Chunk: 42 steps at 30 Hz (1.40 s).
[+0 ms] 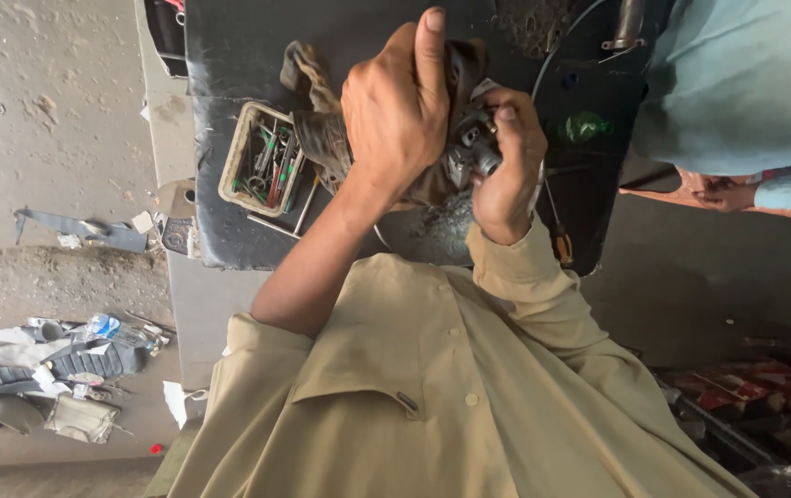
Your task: Cleaning and inspecting small internal components of a motorcycle carburetor.
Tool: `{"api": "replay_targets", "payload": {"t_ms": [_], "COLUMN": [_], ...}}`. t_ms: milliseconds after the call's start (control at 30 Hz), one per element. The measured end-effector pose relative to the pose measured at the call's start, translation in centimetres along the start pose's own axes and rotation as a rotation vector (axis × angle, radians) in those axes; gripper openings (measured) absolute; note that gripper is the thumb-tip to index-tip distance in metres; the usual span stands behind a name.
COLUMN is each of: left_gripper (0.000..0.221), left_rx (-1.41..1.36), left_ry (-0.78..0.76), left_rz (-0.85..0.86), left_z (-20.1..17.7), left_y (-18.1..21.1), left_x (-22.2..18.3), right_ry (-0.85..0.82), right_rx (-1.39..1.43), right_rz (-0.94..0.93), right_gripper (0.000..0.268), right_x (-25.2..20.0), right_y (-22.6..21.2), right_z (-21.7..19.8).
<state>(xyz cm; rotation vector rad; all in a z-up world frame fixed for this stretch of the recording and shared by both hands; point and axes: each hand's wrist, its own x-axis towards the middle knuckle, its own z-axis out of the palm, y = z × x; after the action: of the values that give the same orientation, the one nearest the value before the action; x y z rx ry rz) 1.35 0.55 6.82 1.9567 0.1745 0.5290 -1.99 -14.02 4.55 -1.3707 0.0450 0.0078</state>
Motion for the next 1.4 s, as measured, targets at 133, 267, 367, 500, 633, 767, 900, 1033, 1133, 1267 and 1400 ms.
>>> {"api": "replay_targets", "payload": {"t_ms": [133, 267, 367, 500, 633, 767, 900, 1033, 1133, 1267, 1400], "left_gripper": [0.042, 0.033, 0.031, 0.035, 0.044, 0.048, 0.047, 0.046, 0.035, 0.037, 0.036], "left_rx": [-0.023, 0.073, 0.166, 0.091, -0.016, -0.102, -0.187, -0.568, -0.707, -0.166, -0.147], "left_ry": [0.045, 0.111, 0.065, 0.082, 0.131, 0.151, 0.157, 0.125, -0.068, -0.133, -0.127], "left_rz": [0.018, 0.135, 0.147, 0.083, -0.165, -0.086, -0.02, -0.117, -0.014, 0.439, 0.336], "left_z": [0.5, 1.3, 2.7, 2.2, 0.4, -0.5, -0.1, 0.9, 0.0, -1.3, 0.0], "left_y": [-0.2, -0.6, -3.1, -5.4, -6.5, -6.2, -5.4, -6.2, -3.9, 0.6, -1.0], "left_x": [-0.3, -2.1, -4.0, -2.7, -0.5, 0.4, -1.0, -3.7, -4.7, -4.4, -6.1], "right_ry": [0.007, 0.194, 0.21, -0.214, -0.208, 0.065, 0.049, -0.025, -0.01, -0.073, -0.09], "right_rx": [-0.116, 0.316, 0.488, 0.866, 1.078, 1.027, 0.979, 0.802, 0.742, 0.54, 0.626], "right_rz": [0.034, 0.224, 0.182, 0.256, 0.615, 0.629, 0.545, 0.446, 0.411, 0.29, 0.312], "right_gripper": [0.036, 0.035, 0.03, 0.033, 0.034, 0.037, 0.048, 0.046, 0.04, 0.051, 0.051], "right_x": [-0.1, 1.2, 3.2, 3.5, 2.3, 1.6, 1.1, 0.5, 0.5, 1.0, 0.9], "right_y": [0.4, 1.3, 3.7, 2.6, 1.4, 0.6, 1.2, 1.2, 1.1, 0.8, 3.6], "right_z": [0.2, 0.8, -0.8, -1.8, -2.0, -1.7, -2.6, -2.7, -2.0, -1.0, -1.2]}}
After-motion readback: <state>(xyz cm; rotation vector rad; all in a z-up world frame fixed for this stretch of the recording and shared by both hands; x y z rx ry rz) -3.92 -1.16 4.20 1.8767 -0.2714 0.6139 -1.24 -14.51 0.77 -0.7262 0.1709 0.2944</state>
